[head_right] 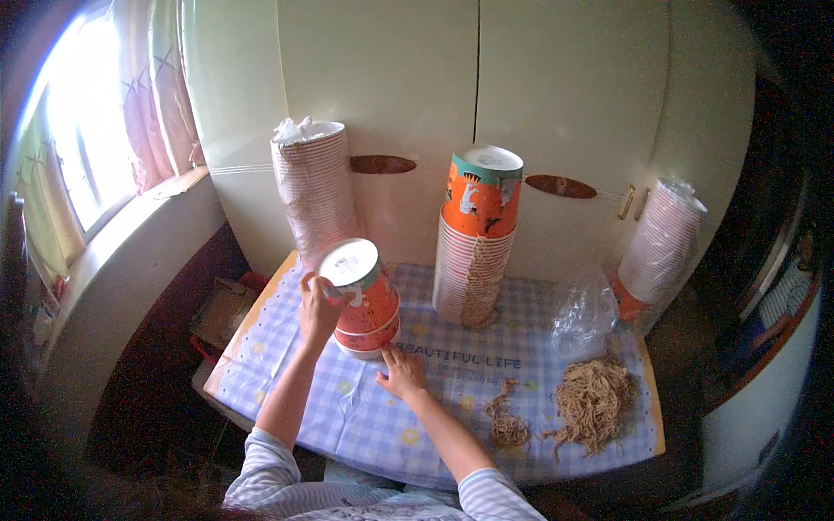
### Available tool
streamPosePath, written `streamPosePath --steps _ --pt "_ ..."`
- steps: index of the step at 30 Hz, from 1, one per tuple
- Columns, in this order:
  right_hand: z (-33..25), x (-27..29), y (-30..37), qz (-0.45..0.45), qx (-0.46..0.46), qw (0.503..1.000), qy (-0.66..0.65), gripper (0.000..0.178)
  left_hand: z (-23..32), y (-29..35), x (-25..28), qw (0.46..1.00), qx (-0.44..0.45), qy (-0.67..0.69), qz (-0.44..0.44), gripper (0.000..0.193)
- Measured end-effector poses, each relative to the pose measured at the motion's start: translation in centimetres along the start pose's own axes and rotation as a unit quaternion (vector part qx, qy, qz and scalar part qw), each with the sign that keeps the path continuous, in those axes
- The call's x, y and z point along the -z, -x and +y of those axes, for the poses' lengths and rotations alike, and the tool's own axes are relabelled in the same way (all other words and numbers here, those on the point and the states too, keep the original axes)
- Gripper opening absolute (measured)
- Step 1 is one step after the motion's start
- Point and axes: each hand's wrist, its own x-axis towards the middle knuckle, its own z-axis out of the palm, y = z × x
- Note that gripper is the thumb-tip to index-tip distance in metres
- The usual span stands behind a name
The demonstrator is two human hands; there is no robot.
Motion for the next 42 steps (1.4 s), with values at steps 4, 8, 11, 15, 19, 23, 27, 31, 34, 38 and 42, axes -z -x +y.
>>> streamPosePath --steps 4,8,11,15,19,23,27,31,34,38,42 --pt "0.2 -0.2 0.1 0.020 0.009 0.999 -0.025 0.061 -0.3 -1.1 2.3 0.995 -0.044 0.065 0.063 0.048" --pt "0.5 -1.3 0.3 0.043 0.005 0.999 -0.030 0.062 -1.5 -0.1 5.1 0.959 -0.049 0.265 0.088 0.040" --pt "0.9 -1.8 0.3 0.071 0.001 0.994 -0.083 0.062 -3.6 3.0 6.4 0.901 0.047 0.431 0.001 0.023" --pt "1.8 -1.5 0.4 -0.017 -0.024 0.985 -0.172 0.067 -5.8 8.5 6.1 0.740 0.247 0.613 -0.125 0.039" --pt "2.2 -2.5 2.8 -0.040 0.104 0.923 -0.368 0.083 -7.9 13.7 2.8 0.666 0.342 0.635 -0.188 0.054" --pt "0.2 2.6 6.4 -0.182 -0.073 0.853 -0.484 0.103 -6.7 16.7 2.5 0.641 0.376 0.608 -0.278 0.054" --pt "-0.1 5.8 8.4 -0.112 -0.078 0.828 -0.544 0.110 -5.8 18.9 1.1 0.602 0.440 0.593 -0.305 0.047" --pt "2.8 2.0 12.0 0.002 -0.074 0.859 -0.506 0.120 -5.7 21.0 -0.3 0.570 0.449 0.575 -0.377 0.039" --pt "2.3 3.8 12.6 0.043 -0.088 0.866 -0.490 0.119 -3.8 20.9 1.4 0.605 0.475 0.512 -0.382 0.037" --pt "0.7 6.5 12.7 0.015 -0.115 0.898 -0.425 0.118 -5.2 21.7 1.0 0.743 0.374 0.464 -0.304 0.027" --pt "-1.1 8.6 11.8 0.065 -0.102 0.854 -0.506 0.112 -5.6 21.5 1.2 0.853 0.263 0.425 -0.150 0.015"
